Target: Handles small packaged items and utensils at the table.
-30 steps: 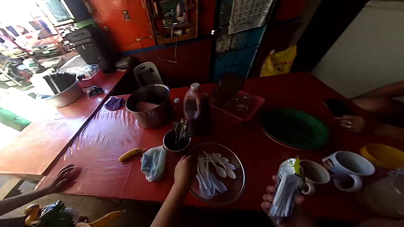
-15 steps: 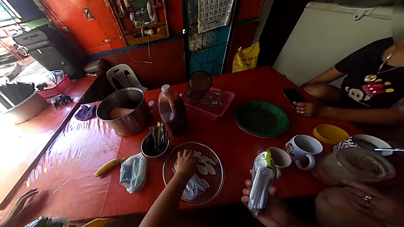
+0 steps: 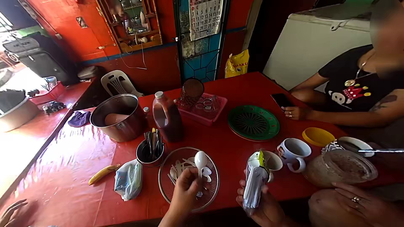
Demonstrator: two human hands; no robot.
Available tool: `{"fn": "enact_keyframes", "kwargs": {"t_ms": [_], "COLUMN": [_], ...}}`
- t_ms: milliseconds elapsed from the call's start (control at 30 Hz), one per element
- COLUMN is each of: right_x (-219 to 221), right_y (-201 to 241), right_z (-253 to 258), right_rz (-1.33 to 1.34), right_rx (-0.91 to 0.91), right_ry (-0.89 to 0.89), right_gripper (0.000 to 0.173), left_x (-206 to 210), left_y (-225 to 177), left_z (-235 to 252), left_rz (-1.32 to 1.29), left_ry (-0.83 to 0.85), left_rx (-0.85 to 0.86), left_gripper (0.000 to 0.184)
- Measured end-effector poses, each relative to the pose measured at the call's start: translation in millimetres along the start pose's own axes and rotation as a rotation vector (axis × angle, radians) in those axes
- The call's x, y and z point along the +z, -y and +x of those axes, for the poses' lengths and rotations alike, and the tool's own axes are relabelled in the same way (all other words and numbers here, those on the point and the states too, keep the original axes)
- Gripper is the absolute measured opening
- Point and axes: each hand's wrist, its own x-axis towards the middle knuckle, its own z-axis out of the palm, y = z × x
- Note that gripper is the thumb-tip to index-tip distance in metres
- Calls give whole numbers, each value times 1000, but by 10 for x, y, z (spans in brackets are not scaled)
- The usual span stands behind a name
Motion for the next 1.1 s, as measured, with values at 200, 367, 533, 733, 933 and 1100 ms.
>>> {"fn": "enact_keyframes", "kwargs": {"t_ms": [200, 367, 533, 733, 933, 1100], "right_x": [54, 56, 59, 53, 125, 236], "right_y": [-51, -71, -64, -72, -78, -133], "right_z": [12, -41, -76, -85, -78, -86], "right_rz": [11, -2, 7, 62, -4, -128], "right_rx": [55, 59, 63, 65, 7, -92], "right_ry": [10, -40, -42, -38, -77, -226], "right_gripper": [46, 47, 46, 44, 48, 66], "left_x": [41, -12, 4, 29, 141, 341], "left_y": [-189, -168, -101, -201, -296, -404], "left_z": [-112, -162, -165, -158, -194, -326], "left_rz": [-377, -411, -414, -345, 66, 797], "left_ry": [96, 115, 160, 159, 229, 220], "left_rx": [-222, -367, -333, -405, -239, -59], "left_gripper": [62, 57, 66, 42, 17, 25]}}
